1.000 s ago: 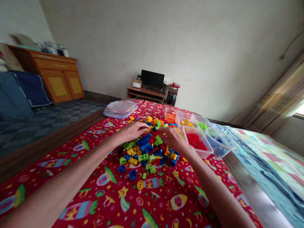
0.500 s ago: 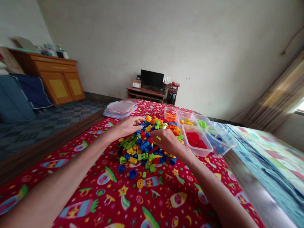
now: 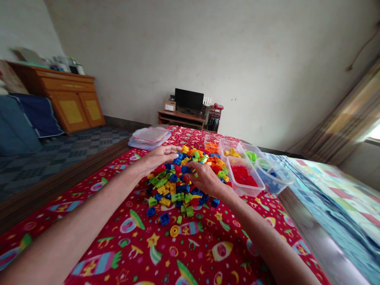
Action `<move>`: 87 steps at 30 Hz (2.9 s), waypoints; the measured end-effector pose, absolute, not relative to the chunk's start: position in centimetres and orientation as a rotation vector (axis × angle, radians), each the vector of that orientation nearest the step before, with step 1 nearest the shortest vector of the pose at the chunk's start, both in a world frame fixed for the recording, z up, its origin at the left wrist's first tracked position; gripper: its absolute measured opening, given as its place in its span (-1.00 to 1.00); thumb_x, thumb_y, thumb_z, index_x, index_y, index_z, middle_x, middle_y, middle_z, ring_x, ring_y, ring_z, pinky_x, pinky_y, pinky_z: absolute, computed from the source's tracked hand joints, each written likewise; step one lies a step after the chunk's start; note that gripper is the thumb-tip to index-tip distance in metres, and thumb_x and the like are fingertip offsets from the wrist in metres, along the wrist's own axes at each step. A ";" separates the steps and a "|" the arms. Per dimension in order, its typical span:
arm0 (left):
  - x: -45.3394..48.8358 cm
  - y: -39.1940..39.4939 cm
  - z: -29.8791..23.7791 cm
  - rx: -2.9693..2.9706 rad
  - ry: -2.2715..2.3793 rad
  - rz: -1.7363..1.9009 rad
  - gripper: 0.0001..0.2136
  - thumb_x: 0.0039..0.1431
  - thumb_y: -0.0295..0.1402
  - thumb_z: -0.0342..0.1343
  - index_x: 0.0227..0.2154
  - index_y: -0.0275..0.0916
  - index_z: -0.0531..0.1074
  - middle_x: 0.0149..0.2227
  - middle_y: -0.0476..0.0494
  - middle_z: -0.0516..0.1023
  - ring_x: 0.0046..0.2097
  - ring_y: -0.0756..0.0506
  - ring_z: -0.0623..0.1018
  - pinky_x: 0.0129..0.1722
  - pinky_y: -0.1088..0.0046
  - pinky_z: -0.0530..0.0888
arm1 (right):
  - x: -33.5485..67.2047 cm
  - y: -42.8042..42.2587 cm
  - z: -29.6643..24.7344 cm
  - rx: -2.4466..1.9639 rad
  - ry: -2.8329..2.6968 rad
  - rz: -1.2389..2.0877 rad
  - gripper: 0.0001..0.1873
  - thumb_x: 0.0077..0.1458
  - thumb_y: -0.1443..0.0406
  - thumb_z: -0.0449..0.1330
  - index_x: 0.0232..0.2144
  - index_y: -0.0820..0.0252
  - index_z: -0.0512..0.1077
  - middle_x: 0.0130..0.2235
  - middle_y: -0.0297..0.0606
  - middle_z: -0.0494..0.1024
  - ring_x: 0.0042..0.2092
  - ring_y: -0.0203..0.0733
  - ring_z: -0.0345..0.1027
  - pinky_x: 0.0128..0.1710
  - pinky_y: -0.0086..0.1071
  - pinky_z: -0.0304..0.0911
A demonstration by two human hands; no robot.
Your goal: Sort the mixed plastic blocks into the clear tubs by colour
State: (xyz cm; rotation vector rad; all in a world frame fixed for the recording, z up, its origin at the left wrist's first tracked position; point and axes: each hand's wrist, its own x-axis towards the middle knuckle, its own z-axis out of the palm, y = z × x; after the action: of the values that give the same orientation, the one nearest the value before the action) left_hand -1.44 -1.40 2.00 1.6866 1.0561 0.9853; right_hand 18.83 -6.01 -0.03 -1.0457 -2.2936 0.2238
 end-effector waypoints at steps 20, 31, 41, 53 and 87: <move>2.1 -2.7 1.1 1.757 1.007 1.004 -0.49 0.03 -0.04 0.14 -0.02 -0.25 0.38 -0.29 -0.12 0.55 -0.25 -0.14 0.57 -0.22 0.28 0.53 | 20.5 -4.6 1.3 -1.054 -1.897 0.827 -0.66 -0.01 0.29 0.24 -0.13 0.17 0.43 -0.40 -0.36 0.52 -0.39 -0.28 0.44 -0.36 -0.40 0.37; -0.2 -0.2 0.3 2.034 1.145 0.948 -0.58 0.07 -0.06 0.02 -0.15 -0.27 0.49 -0.28 -0.19 0.58 -0.25 -0.16 0.58 -0.25 0.33 0.53 | 38.8 -4.2 5.4 -1.854 -1.490 -0.425 -0.66 0.01 0.32 0.08 -0.14 0.20 0.49 -0.27 -0.07 0.56 -0.22 -0.13 0.40 -0.20 -0.32 0.22; -1.8 -0.4 1.2 2.431 1.359 0.567 -0.65 0.01 -0.19 0.03 -0.18 -0.20 0.54 -0.23 -0.18 0.63 -0.22 -0.18 0.57 -0.22 0.39 0.45 | 44.0 -3.7 2.7 -2.038 -1.337 -0.422 -0.64 -0.07 0.24 0.11 -0.23 0.26 0.53 -0.31 -0.07 0.56 -0.26 -0.03 0.39 -0.22 -0.21 0.26; -0.9 -2.0 1.3 2.553 1.272 0.175 -0.78 -0.15 -0.35 0.17 -0.35 -0.17 0.53 -0.27 -0.08 0.60 -0.22 -0.13 0.56 -0.26 0.49 0.41 | 25.6 -6.2 5.0 -1.507 -2.141 -0.148 -0.69 0.10 0.44 -0.01 -0.23 0.25 0.51 -0.41 -0.18 0.56 -0.43 -0.28 0.35 -0.40 -0.42 0.11; 0.2 1.8 -4.9 2.891 1.042 0.854 -0.78 0.08 -0.48 0.13 -0.20 -0.20 0.54 -0.25 -0.14 0.60 -0.17 -0.12 0.51 -0.08 0.33 0.43 | 20.8 -5.6 0.9 -1.291 -1.931 0.783 -0.61 -0.05 0.46 -0.01 -0.27 0.26 0.57 -0.57 -0.39 0.48 -0.58 -0.40 0.23 -0.54 -0.55 0.11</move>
State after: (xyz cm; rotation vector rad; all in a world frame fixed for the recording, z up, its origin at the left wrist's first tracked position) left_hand 0.17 1.76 -4.93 2.8913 1.0419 0.8540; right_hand 20.81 -5.55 0.91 -1.2915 -1.9305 0.7827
